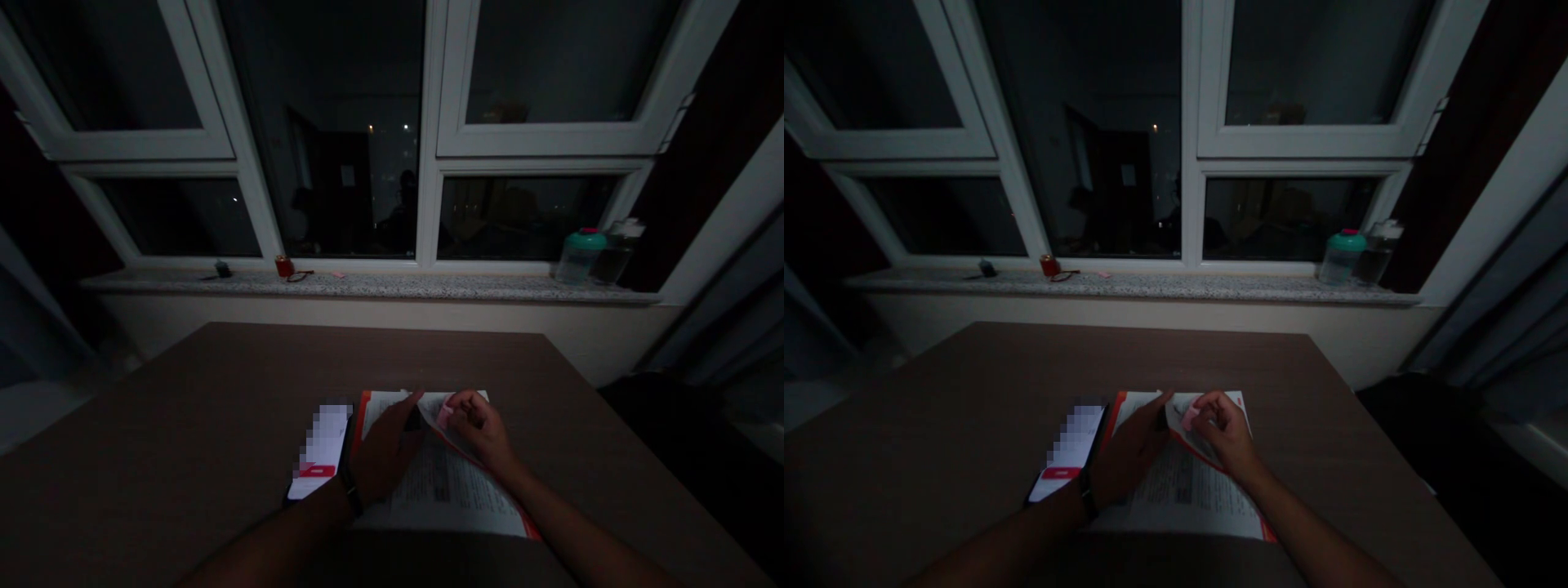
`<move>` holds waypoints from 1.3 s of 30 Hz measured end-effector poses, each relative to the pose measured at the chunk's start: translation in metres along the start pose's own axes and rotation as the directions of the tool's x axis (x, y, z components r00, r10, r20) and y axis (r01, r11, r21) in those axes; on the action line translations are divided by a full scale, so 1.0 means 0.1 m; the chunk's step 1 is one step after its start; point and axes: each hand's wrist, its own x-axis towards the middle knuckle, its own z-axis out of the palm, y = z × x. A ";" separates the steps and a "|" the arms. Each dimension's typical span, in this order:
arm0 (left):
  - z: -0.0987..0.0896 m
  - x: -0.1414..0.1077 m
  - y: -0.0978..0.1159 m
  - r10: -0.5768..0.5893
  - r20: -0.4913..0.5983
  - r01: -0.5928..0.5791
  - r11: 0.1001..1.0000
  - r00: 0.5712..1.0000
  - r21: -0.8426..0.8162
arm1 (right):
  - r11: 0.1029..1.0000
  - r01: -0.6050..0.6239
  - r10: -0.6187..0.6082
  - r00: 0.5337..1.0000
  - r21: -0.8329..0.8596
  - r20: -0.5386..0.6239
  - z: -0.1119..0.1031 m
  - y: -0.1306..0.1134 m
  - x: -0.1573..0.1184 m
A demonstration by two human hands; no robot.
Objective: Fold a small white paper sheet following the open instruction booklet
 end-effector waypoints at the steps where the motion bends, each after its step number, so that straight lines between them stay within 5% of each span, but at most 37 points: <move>1: 0.01 -0.01 0.01 0.017 0.021 -0.017 1.000 1.000 0.022 | 1.000 -0.005 0.005 0.999 -0.008 -0.043 0.00 0.01 0.01; 5: 0.02 -0.02 0.04 -0.005 0.061 -0.004 0.989 0.998 0.145 | 0.999 -0.021 0.008 0.960 -0.045 -0.281 -0.06 0.07 0.06; 12: -0.06 0.00 -0.01 -0.057 0.057 0.021 0.872 0.997 0.489 | 0.998 -0.068 0.064 0.899 0.006 -0.433 -0.20 0.17 0.12; 24: -0.07 -0.02 -0.01 -0.063 0.097 -0.001 0.836 0.993 0.549 | 0.993 -0.090 0.111 0.914 0.071 -0.391 -0.20 0.13 0.06; 39: -0.02 -0.03 0.08 0.059 0.139 -0.116 0.886 0.989 0.450 | 1.000 0.017 -0.016 0.990 0.001 -0.143 -0.03 -0.08 0.06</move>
